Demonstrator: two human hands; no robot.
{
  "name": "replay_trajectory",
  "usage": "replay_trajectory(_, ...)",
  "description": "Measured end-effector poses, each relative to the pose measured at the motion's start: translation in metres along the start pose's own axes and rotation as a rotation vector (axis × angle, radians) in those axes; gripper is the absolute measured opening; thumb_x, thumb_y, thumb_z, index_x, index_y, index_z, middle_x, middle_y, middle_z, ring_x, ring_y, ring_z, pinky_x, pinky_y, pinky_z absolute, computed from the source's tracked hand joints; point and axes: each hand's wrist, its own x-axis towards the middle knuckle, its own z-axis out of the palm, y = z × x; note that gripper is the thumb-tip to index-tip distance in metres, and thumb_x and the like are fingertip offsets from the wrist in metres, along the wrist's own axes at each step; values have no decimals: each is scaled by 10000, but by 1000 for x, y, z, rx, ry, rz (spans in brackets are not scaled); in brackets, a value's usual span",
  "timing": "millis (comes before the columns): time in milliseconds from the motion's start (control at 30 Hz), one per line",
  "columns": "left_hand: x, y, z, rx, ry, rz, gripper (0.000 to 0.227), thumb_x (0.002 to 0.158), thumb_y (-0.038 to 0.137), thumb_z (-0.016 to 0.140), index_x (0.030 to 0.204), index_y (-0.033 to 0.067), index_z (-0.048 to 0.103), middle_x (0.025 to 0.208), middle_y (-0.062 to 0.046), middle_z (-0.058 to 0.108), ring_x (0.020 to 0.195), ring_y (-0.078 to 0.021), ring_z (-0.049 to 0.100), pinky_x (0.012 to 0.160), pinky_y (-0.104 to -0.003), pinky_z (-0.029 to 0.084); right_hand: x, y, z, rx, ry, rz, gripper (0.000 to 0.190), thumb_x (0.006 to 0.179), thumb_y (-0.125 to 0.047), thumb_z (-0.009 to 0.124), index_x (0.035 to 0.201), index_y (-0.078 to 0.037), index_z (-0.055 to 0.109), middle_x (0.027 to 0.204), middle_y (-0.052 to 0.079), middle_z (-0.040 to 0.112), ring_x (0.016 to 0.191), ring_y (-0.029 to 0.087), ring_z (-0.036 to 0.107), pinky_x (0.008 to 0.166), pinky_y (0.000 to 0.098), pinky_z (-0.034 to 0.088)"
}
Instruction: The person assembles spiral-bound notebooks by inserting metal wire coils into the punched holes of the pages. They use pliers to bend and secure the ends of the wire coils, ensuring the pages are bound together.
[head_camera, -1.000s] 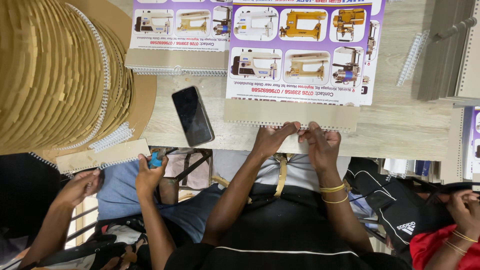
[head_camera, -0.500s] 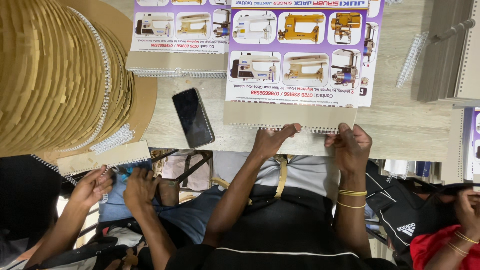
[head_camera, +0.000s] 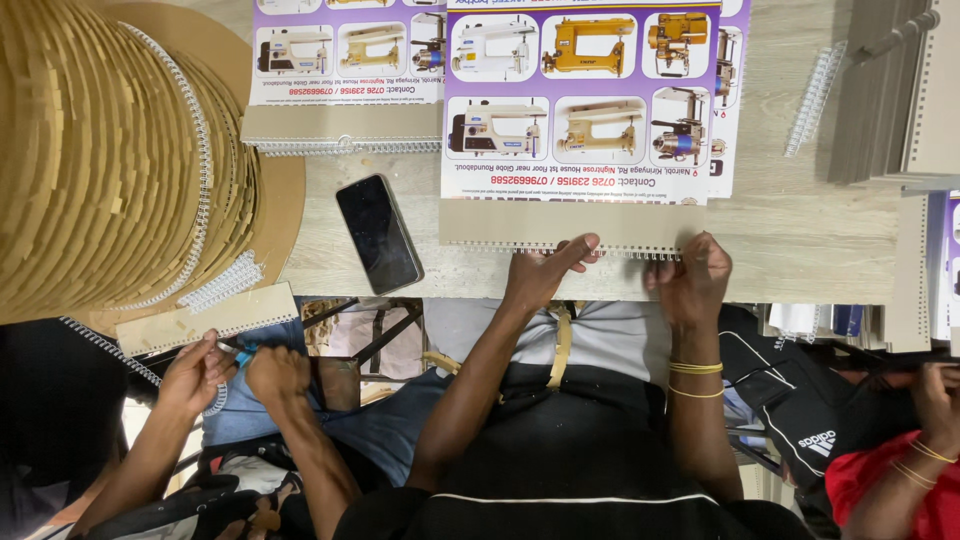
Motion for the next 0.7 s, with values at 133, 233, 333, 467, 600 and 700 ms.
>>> replay_trajectory(133, -14, 18, 5, -3, 12, 10, 369, 876, 360, 843, 956, 6, 778, 815, -149, 767, 752, -171, 756, 762, -292, 628, -12, 15, 14, 22, -174, -37, 468, 1125, -301, 534, 732, -82, 663, 669, 239, 688, 577, 274, 736, 545, 377, 651)
replay_trajectory(233, -17, 4, -8, 14, 84, 21, 503, 892, 560, 774, 836, 61, 808, 794, -114, 783, 664, -76, 684, 818, -288, 553, -17, 11, 30, -12, -178, -97, 364, 1095, -123, 577, 743, -68, 653, 689, 222, 693, 632, 331, 752, 553, 387, 649)
replay_trajectory(333, -6, -33, -44, -282, 349, 279, 365, 1016, 273, 687, 701, 89, 688, 618, -119, 718, 684, -231, 768, 919, -297, 541, -22, 1, 51, 17, -118, -132, 339, 1080, -77, 570, 741, -61, 580, 642, 278, 640, 585, 393, 725, 494, 406, 620)
replay_trajectory(467, -5, -13, -96, -289, 535, 397, 237, 1019, 301, 657, 949, 77, 620, 715, -35, 638, 695, -170, 722, 817, -362, 624, -45, -27, 132, -293, -142, -101, 469, 1083, -158, 536, 666, 20, 654, 652, 266, 690, 513, 270, 701, 494, 357, 588)
replay_trajectory(600, -21, 57, -142, -436, 707, 534, 203, 973, 189, 713, 877, 97, 560, 603, 16, 510, 621, -140, 649, 734, -300, 649, -46, -9, 205, -405, -279, -60, 491, 1087, -191, 523, 727, 43, 761, 609, 194, 714, 499, 209, 695, 541, 312, 606)
replay_trajectory(700, -14, 55, -218, -415, 701, 544, 204, 1015, 203, 638, 1075, 39, 533, 749, -50, 575, 688, -207, 672, 731, -382, 694, -55, 0, 271, -328, -387, 96, 506, 1071, -259, 529, 735, 46, 754, 613, 182, 713, 527, 191, 708, 531, 287, 629)
